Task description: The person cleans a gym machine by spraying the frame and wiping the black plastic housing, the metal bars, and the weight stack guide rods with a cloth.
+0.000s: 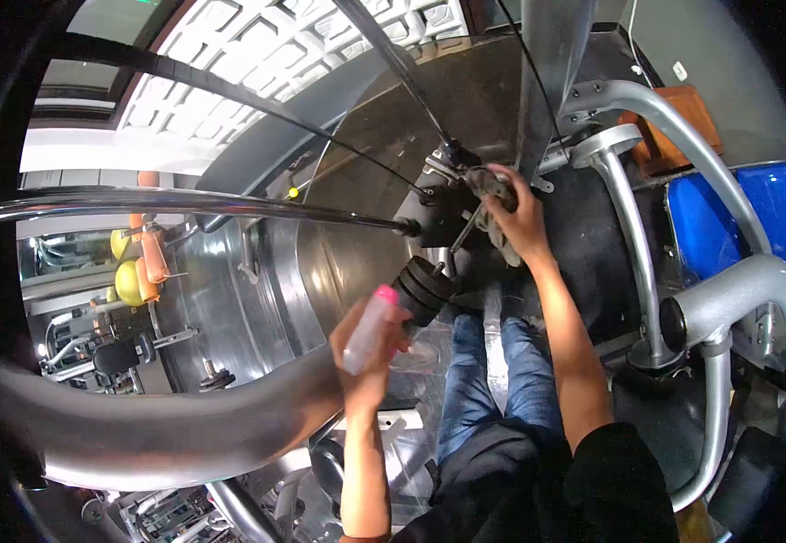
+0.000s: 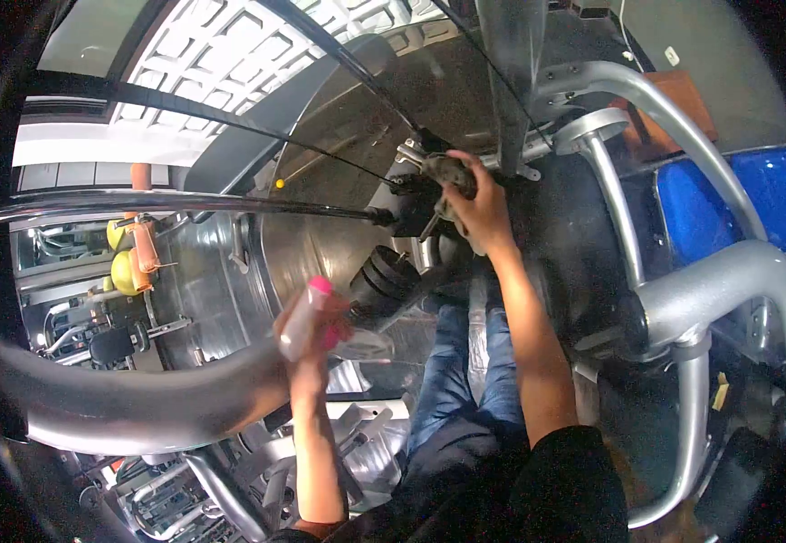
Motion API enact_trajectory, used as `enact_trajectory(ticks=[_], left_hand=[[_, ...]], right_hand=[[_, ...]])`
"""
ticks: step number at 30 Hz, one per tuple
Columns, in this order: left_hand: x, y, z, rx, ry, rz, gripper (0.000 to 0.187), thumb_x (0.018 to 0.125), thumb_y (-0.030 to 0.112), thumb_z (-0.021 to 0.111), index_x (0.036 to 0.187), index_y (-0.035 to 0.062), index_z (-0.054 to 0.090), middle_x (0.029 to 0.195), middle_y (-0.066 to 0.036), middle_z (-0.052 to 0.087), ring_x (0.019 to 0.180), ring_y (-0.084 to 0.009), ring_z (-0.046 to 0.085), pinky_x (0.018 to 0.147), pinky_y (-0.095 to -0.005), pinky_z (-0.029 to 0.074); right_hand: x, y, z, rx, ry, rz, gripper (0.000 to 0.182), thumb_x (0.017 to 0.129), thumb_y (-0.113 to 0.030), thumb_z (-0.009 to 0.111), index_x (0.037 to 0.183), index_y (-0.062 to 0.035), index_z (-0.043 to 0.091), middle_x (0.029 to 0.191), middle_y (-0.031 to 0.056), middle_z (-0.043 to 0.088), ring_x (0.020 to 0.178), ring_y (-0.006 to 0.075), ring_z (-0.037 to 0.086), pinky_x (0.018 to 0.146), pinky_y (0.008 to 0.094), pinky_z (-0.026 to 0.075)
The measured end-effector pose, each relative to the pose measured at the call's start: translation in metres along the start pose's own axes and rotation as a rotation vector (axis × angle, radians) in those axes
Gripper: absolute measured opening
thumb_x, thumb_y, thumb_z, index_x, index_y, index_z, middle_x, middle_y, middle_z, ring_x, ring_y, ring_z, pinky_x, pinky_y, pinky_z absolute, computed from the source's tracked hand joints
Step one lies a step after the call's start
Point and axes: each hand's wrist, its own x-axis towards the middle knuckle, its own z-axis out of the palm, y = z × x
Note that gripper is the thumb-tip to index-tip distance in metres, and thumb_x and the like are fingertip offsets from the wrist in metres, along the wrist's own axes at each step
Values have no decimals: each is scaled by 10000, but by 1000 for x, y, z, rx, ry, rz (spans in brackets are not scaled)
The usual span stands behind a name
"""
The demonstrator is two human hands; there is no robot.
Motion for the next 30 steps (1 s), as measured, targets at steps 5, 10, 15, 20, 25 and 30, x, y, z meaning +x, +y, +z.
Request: enact_trajectory(ticks=[5,10,15,20,25,30], left_hand=[[7,-43,40,167,-91,-28,194,935,227,659,880,40,656,672,7,594,589,-92,592,521,-253,446],[33,-87,62,-204,47,53,266,957,279,644,933,14,648,714,-19,606,639,-106,614,558,-270,502],[66,-109,54,-83,-113,4,381,968,370,610,962,-5,678,757,-84,660,730,-160,616,662,-316,490],[79,-117,48,502,-142,407,349,916,337,599,974,7,692,837,-126,670,975,-300,590,876,-432,418],[85,-137,48,611,-185,637,330,867,313,601,997,27,700,917,-135,672,1078,-358,580,1046,-510,364],[94,-139,34,516,-393,540,318,812,276,605,990,27,692,931,-140,675,1114,-373,575,1123,-523,305]], right_hand=[[-9,35,-35,-258,-26,60,463,827,-137,701,1279,-103,606,1168,151,681,1078,293,665,926,372,506],[-2,68,-7,-412,-175,-153,459,808,-74,665,1264,-90,623,1143,157,624,1058,330,607,921,385,476],[-33,89,39,-493,-156,-148,417,772,-92,675,1188,-87,636,1211,118,583,1071,352,575,949,411,470],[-47,77,35,-562,-452,-107,428,767,-113,697,1190,-125,635,1216,93,574,1075,336,566,973,412,474],[-12,86,8,-643,-512,-330,424,782,-125,706,1196,-173,626,1165,38,568,1073,273,566,945,397,511],[-9,101,14,-710,-181,-252,431,801,-132,685,1222,-196,625,1184,45,565,1067,285,562,911,399,520]])
